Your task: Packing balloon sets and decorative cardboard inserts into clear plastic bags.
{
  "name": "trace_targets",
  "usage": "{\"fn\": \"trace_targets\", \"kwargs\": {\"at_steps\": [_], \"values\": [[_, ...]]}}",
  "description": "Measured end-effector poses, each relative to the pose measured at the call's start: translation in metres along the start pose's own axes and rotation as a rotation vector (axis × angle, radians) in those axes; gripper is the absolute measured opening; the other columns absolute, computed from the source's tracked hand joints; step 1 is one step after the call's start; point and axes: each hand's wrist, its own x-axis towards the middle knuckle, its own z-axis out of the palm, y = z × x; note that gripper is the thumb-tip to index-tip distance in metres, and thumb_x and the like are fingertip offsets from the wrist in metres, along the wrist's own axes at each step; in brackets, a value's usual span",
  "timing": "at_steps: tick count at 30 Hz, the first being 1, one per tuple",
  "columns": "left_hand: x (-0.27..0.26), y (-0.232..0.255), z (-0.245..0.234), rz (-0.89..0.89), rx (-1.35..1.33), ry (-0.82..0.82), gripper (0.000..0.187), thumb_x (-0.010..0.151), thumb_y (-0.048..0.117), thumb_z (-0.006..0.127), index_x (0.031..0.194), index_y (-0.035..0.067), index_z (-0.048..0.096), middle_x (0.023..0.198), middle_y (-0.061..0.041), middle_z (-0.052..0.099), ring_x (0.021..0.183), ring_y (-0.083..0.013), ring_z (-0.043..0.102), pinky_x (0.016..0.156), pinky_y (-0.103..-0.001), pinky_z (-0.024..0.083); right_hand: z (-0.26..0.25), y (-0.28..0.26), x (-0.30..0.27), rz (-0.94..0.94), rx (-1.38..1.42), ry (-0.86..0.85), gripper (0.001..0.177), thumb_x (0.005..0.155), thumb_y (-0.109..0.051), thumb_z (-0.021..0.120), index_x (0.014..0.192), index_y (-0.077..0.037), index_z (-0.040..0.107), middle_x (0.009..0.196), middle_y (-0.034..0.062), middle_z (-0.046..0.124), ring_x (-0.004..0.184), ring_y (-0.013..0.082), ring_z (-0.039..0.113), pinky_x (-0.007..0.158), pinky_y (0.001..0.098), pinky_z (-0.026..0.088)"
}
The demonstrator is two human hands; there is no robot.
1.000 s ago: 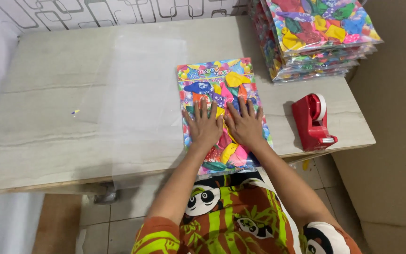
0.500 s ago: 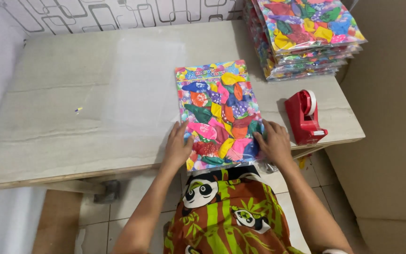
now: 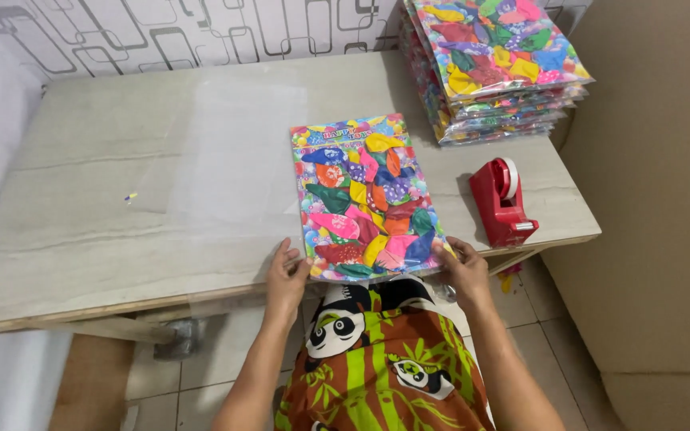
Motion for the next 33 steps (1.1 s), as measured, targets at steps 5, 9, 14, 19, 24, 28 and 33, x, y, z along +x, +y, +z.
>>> {"fn": "trace_targets", "kwargs": {"at_steps": [5, 9, 14, 19, 24, 28, 33], "values": [[0.011, -0.002, 0.004, -0.111, -0.157, 0.037, 0.078, 0.089, 0.016, 0.078, 0.156, 0.005, 0.041, 0.133, -0.022, 0.055, 0.115, -0.0244, 0.056, 0.09, -0.036, 0.057, 0.014, -0.014, -0.008, 0.105, 0.244, -0.101, 0.07, 0.091, -0.009, 0.073, 0.154, -0.004, 0.042, 0.095, 0.0172, 0.06, 0.067, 0.0232, 0.067, 0.066, 0.0486, 0.067], [0.005, 0.018, 0.01, -0.134, -0.265, 0.045, 0.08, 0.087, 0.007, 0.078, 0.157, 0.004, 0.038, 0.141, -0.026, 0.045, 0.122, -0.0295, 0.051, 0.091, -0.037, 0.055, 0.018, -0.027, -0.021, 0.081, 0.26, -0.123, 0.065, 0.096, 0.0, 0.059, 0.158, -0.012, 0.041, 0.097, 0.0186, 0.062, 0.071, 0.0256, 0.072, 0.072, 0.0453, 0.067], [-0.001, 0.033, 0.017, -0.257, -0.458, -0.005, 0.094, 0.081, 0.007, 0.083, 0.16, 0.015, 0.033, 0.146, -0.025, 0.038, 0.126, -0.0284, 0.048, 0.092, -0.036, 0.05, 0.023, -0.016, -0.017, 0.035, 0.353, -0.134, 0.057, 0.098, 0.005, 0.053, 0.152, -0.013, 0.05, 0.104, 0.0213, 0.063, 0.076, 0.0312, 0.075, 0.074, 0.044, 0.068], [-0.002, 0.039, 0.022, -0.065, -0.483, -0.119, 0.083, 0.08, -0.015, 0.064, 0.157, 0.006, 0.04, 0.142, -0.017, 0.059, 0.12, -0.0245, 0.057, 0.087, -0.029, 0.05, 0.02, -0.032, -0.012, -0.12, 0.254, -0.157, 0.048, 0.098, 0.004, 0.057, 0.144, -0.011, 0.062, 0.117, 0.0226, 0.067, 0.082, 0.0258, 0.071, 0.072, 0.0416, 0.066], [-0.01, 0.091, 0.036, 0.139, -0.52, -0.174, 0.082, 0.078, -0.017, 0.063, 0.156, 0.002, 0.041, 0.142, -0.02, 0.062, 0.126, -0.0256, 0.057, 0.098, -0.033, 0.052, 0.003, -0.075, -0.004, -0.232, 0.162, -0.112, 0.045, 0.097, 0.0, 0.061, 0.14, -0.013, 0.066, 0.116, 0.0143, 0.073, 0.081, 0.0151, 0.071, 0.073, 0.0322, 0.066], [0.008, 0.129, 0.056, 0.281, -0.518, -0.274, 0.076, 0.085, -0.014, 0.063, 0.156, 0.003, 0.04, 0.145, -0.025, 0.058, 0.13, -0.0375, 0.058, 0.097, -0.041, 0.056, -0.015, -0.091, 0.03, -0.4, 0.357, -0.124, 0.047, 0.099, 0.004, 0.057, 0.144, -0.01, 0.06, 0.128, 0.0174, 0.068, 0.09, 0.0231, 0.073, 0.074, 0.037, 0.068], [0.043, 0.132, 0.078, 0.365, -0.567, -0.294, 0.071, 0.089, -0.012, 0.061, 0.155, 0.005, 0.042, 0.148, -0.021, 0.055, 0.132, -0.0328, 0.056, 0.097, -0.039, 0.057, -0.023, -0.094, 0.073, -0.477, 0.414, -0.128, 0.045, 0.101, 0.006, 0.055, 0.144, -0.008, 0.059, 0.127, 0.0206, 0.064, 0.095, 0.0311, 0.072, 0.079, 0.0491, 0.067]]}}
